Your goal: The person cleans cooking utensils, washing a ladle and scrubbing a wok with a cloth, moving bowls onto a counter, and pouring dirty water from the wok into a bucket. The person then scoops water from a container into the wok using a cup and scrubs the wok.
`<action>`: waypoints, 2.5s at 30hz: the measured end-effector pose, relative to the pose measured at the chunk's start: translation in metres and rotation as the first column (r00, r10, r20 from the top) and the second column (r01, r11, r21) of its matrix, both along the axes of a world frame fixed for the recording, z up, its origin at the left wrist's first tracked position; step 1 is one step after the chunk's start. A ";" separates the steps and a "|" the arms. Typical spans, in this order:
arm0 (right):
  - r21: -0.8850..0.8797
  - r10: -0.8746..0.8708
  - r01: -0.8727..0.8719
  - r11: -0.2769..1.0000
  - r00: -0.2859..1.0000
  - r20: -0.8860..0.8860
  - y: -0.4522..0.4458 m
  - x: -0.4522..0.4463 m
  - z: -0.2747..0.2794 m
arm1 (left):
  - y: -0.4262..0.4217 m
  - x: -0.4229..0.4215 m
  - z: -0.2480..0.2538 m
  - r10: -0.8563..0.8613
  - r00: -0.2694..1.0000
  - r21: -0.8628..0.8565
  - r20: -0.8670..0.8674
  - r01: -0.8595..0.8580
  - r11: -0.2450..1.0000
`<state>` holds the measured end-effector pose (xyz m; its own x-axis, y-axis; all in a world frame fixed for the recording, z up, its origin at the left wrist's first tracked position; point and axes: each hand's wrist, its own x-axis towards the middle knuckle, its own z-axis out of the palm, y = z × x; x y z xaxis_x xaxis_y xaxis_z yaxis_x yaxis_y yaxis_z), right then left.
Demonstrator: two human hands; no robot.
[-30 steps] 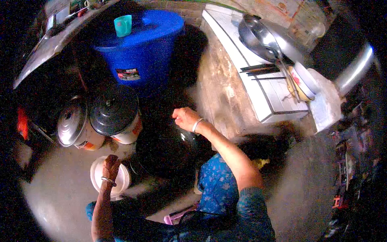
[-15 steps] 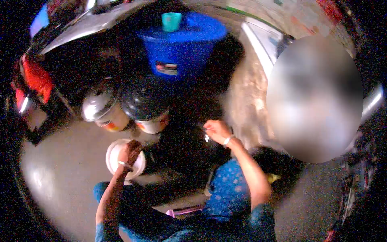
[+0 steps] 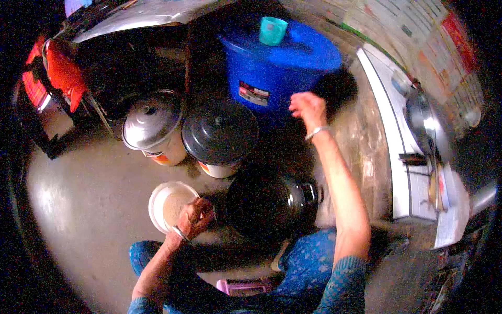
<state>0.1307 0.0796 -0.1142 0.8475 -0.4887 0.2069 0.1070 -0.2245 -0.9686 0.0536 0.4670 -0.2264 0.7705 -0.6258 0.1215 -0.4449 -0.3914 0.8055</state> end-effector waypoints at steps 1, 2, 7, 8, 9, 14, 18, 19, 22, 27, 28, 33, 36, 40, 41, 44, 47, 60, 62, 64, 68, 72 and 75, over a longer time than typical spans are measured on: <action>0.098 -0.051 0.046 0.994 0.997 0.054 -0.006 0.024 0.012 | 0.002 0.003 0.001 -0.002 1.000 -0.001 -0.026 0.002 1.000; 0.108 -0.094 0.084 0.991 0.992 0.090 -0.014 0.048 0.021 | 0.003 0.005 0.001 0.031 0.996 0.031 -0.087 -0.028 0.999; 0.166 -0.284 0.261 0.951 0.950 0.133 -0.029 0.156 0.055 | 0.014 0.019 -0.005 0.065 0.995 -0.021 -0.070 -0.067 0.998; 0.144 -0.289 0.269 0.952 0.946 0.145 -0.028 0.172 0.059 | 0.017 0.019 -0.008 0.089 0.991 -0.004 -0.100 -0.090 0.996; 0.119 -0.297 0.281 0.952 0.942 0.153 -0.028 0.186 0.062 | 0.019 0.022 -0.010 0.109 0.985 0.013 -0.133 -0.109 0.994; 0.133 -0.265 0.252 0.959 0.960 0.092 -0.032 0.220 0.071 | 0.033 0.024 -0.015 0.125 0.974 0.107 -0.189 -0.106 0.989; 0.230 -0.170 0.151 0.961 0.983 0.065 -0.034 0.230 0.071 | 0.031 0.022 -0.008 0.190 0.950 0.088 -0.249 -0.173 0.981; 0.238 -0.131 0.116 0.964 0.990 0.050 -0.035 0.234 0.071 | 0.030 0.022 -0.011 0.191 0.948 0.091 -0.256 -0.173 0.981; 0.283 -0.157 0.141 0.949 0.987 0.036 -0.038 0.241 0.074 | 0.028 0.020 -0.019 0.182 0.955 0.097 -0.234 -0.163 0.982; 0.302 0.026 -0.012 0.953 0.999 -0.042 -0.039 0.226 0.091 | 0.026 0.023 -0.024 0.127 0.972 0.139 -0.195 -0.101 0.985; 0.288 0.060 -0.044 0.956 0.997 -0.045 -0.036 0.216 0.098 | 0.026 0.023 -0.027 0.134 0.973 0.137 -0.190 -0.108 0.985; 0.128 0.313 -0.302 0.945 0.947 -0.077 -0.022 0.120 0.114 | 0.018 0.029 -0.022 0.108 0.989 0.149 -0.099 -0.092 0.984; 0.095 0.291 -0.286 0.953 0.956 -0.041 0.012 0.031 0.099 | 0.006 0.032 -0.027 0.213 0.971 0.023 -0.110 -0.212 0.977; 0.080 0.139 -0.122 0.989 0.953 -0.270 0.038 -0.065 0.035 | -0.014 0.054 -0.036 0.209 0.978 0.047 -0.004 -0.209 0.977; 0.102 0.167 -0.141 0.985 0.930 -0.329 0.033 -0.082 0.011 | -0.022 0.065 -0.036 0.206 0.974 0.047 0.096 -0.211 0.976; 0.243 0.219 -0.114 0.963 0.855 -0.469 0.023 -0.123 -0.062 | -0.054 0.113 -0.051 0.181 0.923 -0.001 0.341 -0.192 0.981; 0.184 0.221 -0.144 0.972 0.822 -0.524 0.024 -0.150 -0.100 | -0.089 0.162 -0.054 0.174 0.915 0.084 0.365 -0.218 0.972; -0.327 0.103 -0.328 0.886 0.828 -0.552 0.020 -0.179 -0.126 | -0.176 0.248 -0.061 0.236 0.853 0.397 0.466 -0.440 0.805; -0.277 0.130 -0.323 0.905 0.830 -0.542 0.020 -0.177 -0.129 | -0.174 0.248 -0.066 0.253 0.816 0.338 0.520 -0.468 0.817; -0.235 0.152 -0.315 0.920 0.836 -0.528 0.017 -0.175 -0.132 | -0.174 0.246 -0.067 0.274 0.773 0.267 0.572 -0.491 0.829; -0.274 0.133 -0.315 0.909 0.840 -0.525 0.016 -0.174 -0.143 | -0.158 0.239 -0.057 0.244 0.759 0.176 0.604 -0.426 0.887; -0.228 0.144 -0.299 0.926 0.841 -0.521 0.021 -0.169 -0.138 | -0.133 0.225 -0.022 0.243 0.800 0.145 0.548 -0.377 0.915; -0.258 0.128 -0.294 0.920 0.849 -0.512 0.023 -0.166 -0.144 | -0.092 0.197 0.013 0.290 0.815 0.062 0.501 -0.368 0.928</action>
